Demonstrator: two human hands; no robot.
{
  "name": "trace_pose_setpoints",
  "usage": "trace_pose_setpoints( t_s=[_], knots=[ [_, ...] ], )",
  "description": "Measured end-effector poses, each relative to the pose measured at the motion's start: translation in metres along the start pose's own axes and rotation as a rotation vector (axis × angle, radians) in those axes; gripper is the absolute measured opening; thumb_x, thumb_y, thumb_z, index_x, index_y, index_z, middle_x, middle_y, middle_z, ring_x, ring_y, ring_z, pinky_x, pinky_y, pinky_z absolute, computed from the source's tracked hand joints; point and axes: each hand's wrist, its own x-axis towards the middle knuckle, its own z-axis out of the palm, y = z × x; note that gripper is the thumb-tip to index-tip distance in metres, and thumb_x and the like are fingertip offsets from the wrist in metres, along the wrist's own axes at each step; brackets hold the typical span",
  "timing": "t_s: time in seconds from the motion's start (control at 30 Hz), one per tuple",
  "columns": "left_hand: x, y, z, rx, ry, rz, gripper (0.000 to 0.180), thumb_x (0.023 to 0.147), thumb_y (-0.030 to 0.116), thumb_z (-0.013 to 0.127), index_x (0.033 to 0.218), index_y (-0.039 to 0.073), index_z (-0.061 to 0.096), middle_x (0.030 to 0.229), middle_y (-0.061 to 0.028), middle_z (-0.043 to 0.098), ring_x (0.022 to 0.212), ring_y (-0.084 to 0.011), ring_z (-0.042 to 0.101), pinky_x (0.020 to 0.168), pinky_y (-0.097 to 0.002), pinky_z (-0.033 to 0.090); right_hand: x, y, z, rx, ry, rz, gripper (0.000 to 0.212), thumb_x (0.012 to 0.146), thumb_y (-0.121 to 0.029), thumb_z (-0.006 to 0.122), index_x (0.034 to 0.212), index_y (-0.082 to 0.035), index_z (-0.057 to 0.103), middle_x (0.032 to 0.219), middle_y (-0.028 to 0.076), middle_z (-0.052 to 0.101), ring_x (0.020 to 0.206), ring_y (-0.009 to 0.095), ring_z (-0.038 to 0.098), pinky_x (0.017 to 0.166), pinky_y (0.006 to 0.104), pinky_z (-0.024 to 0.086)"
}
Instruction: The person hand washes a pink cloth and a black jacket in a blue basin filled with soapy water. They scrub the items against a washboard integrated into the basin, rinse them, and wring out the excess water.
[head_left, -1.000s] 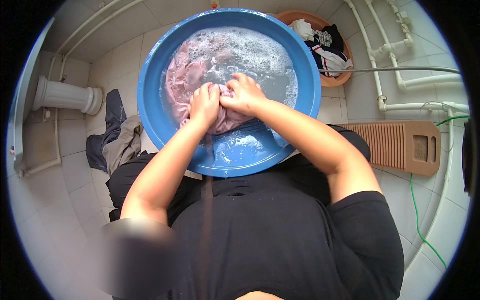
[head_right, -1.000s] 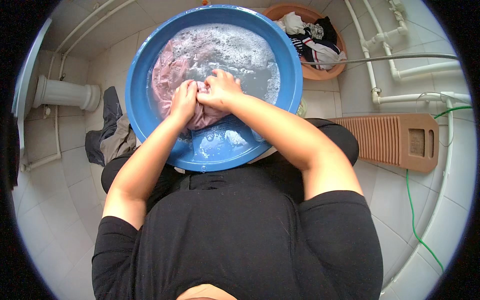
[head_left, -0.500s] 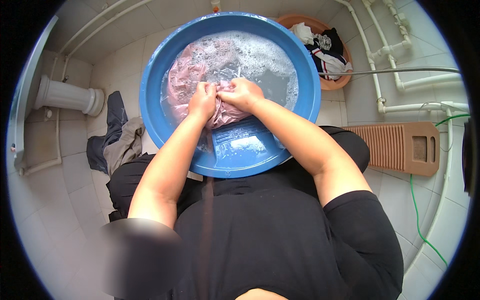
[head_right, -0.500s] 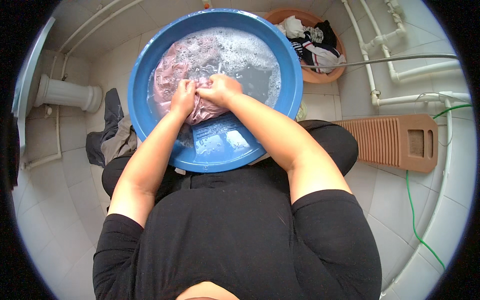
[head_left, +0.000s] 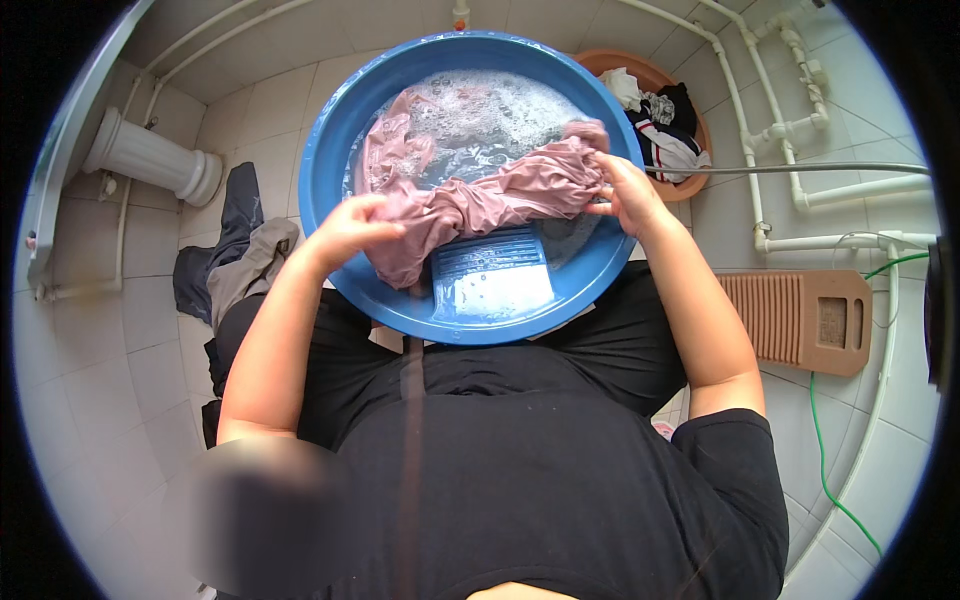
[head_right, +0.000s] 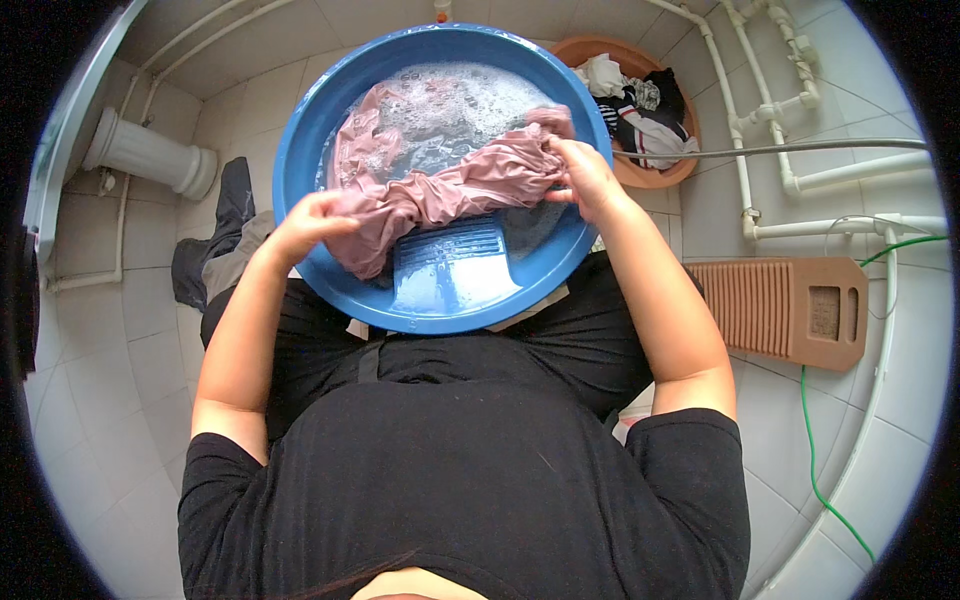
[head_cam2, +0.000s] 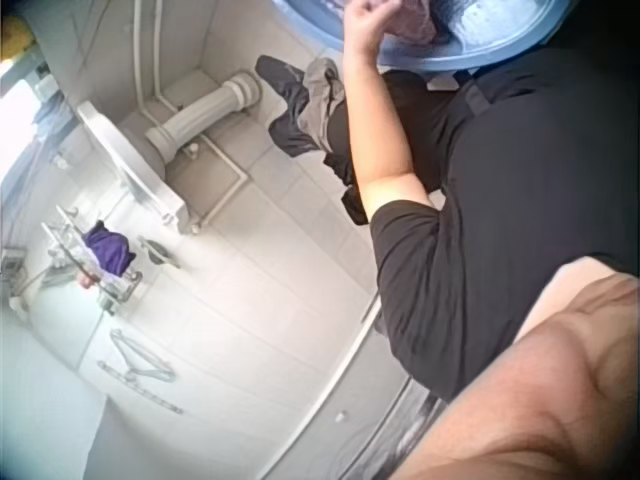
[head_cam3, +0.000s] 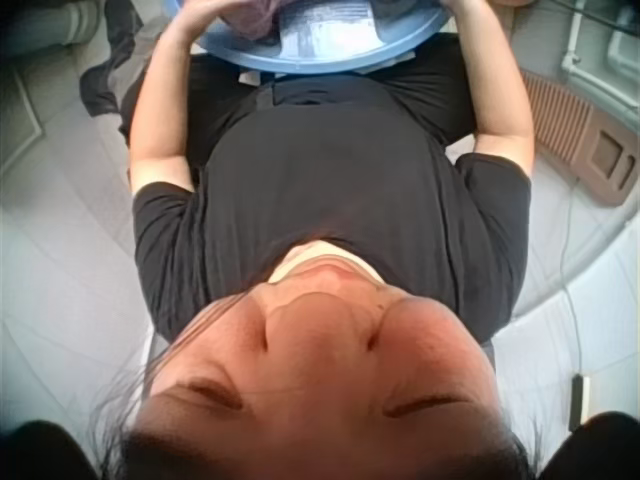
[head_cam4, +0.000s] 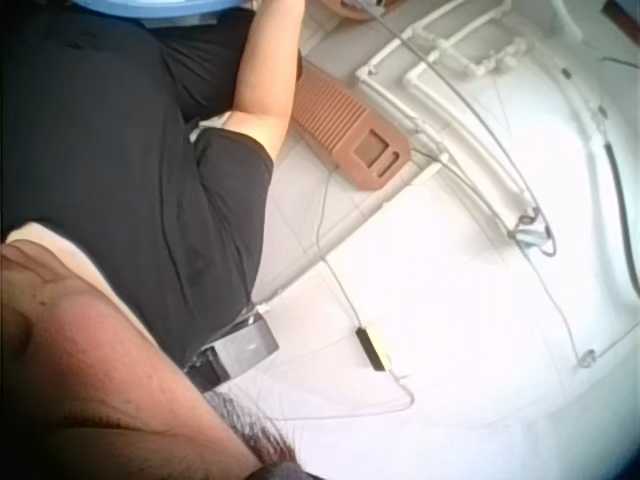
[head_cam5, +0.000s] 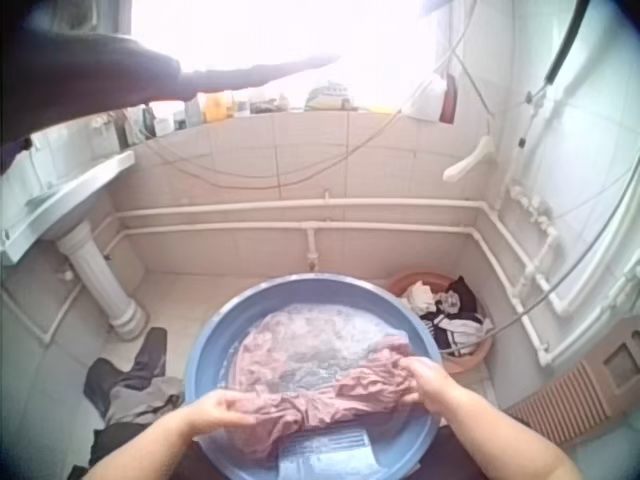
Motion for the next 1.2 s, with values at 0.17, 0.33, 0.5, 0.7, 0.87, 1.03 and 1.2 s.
trace_pose_setpoints(
  t_s=[0.17, 0.33, 0.5, 0.7, 0.87, 1.03, 1.2],
  knots=[
    [-0.005, 0.053, 0.001, -0.844, 0.037, 0.346, 0.035, 0.086, 0.015, 0.05, 0.117, 0.001, 0.048, 0.113, -0.0154, 0.057, 0.107, -0.0262, 0.055, 0.094, -0.0415, 0.044, 0.009, 0.026, 0.018, -0.9, 0.213, -0.582, 0.05, 0.079, -0.033, 0.06, 0.116, -0.001, 0.053, 0.121, 0.019, 0.051, 0.115, 0.031, 0.048, 0.097, 0.0362, 0.038],
    [0.038, 0.046, 0.017, -0.646, 0.42, 0.318, 0.047, 0.088, 0.015, 0.051, 0.13, 0.003, 0.033, 0.124, -0.016, 0.047, 0.11, -0.0261, 0.052, 0.093, -0.0437, 0.046, 0.021, 0.031, 0.055, -1.296, 0.019, -1.075, 0.041, 0.075, -0.029, 0.064, 0.112, -0.014, 0.059, 0.132, 0.011, 0.045, 0.123, 0.03, 0.04, 0.101, 0.041, 0.034],
    [0.076, 0.011, 0.045, 0.497, 0.495, 0.048, 0.083, 0.075, 0.029, 0.068, 0.139, 0.0, 0.022, 0.131, -0.0239, 0.041, 0.119, -0.0314, 0.045, 0.098, -0.0366, 0.038, 0.051, 0.023, 0.082, -1.634, -0.124, -0.977, 0.058, 0.076, -0.046, 0.061, 0.127, -0.021, 0.048, 0.14, 0.008, 0.035, 0.134, 0.031, 0.023, 0.104, 0.0577, 0.02],
    [0.121, -0.06, 0.031, 1.063, 0.462, -0.011, 0.069, 0.08, 0.036, 0.058, 0.135, 0.004, 0.032, 0.133, -0.0203, 0.041, 0.121, -0.0358, 0.041, 0.1, -0.0397, 0.035, 0.102, 0.028, 0.083, -1.693, -0.057, -0.54, 0.077, 0.074, -0.068, 0.049, 0.134, -0.02, 0.042, 0.141, 0.007, 0.036, 0.133, 0.027, 0.027, 0.103, 0.0565, 0.023],
    [0.122, -0.047, 0.023, 0.908, 0.352, -0.392, 0.066, 0.086, 0.047, 0.046, 0.135, 0.004, 0.033, 0.123, -0.0217, 0.051, 0.113, -0.0387, 0.049, 0.095, -0.0434, 0.038, 0.164, 0.057, 0.055, -1.068, -0.352, -0.191, 0.076, 0.07, -0.067, 0.057, 0.125, -0.014, 0.053, 0.126, 0.014, 0.052, 0.118, 0.03, 0.047, 0.102, 0.0351, 0.033],
    [0.127, -0.079, -0.008, 0.45, 0.32, -0.451, 0.044, 0.087, 0.032, 0.051, 0.11, -0.005, 0.056, 0.098, -0.0249, 0.061, 0.092, -0.0312, 0.062, 0.084, -0.0405, 0.046, 0.148, 0.039, 0.066, -0.923, -0.247, -0.043, 0.072, 0.071, -0.061, 0.061, 0.116, -0.005, 0.059, 0.117, 0.017, 0.058, 0.112, 0.028, 0.053, 0.095, 0.0338, 0.039],
    [0.128, -0.08, -0.032, -0.554, 0.494, -0.383, 0.029, 0.077, 0.008, 0.057, 0.103, -0.005, 0.057, 0.092, -0.0155, 0.062, 0.083, -0.0263, 0.062, 0.076, -0.0374, 0.05, 0.154, 0.059, 0.05, -0.922, -0.051, -0.365, 0.056, 0.077, -0.042, 0.062, 0.118, -0.004, 0.056, 0.111, 0.023, 0.059, 0.107, 0.031, 0.056, 0.09, 0.0365, 0.042]
  ],
)
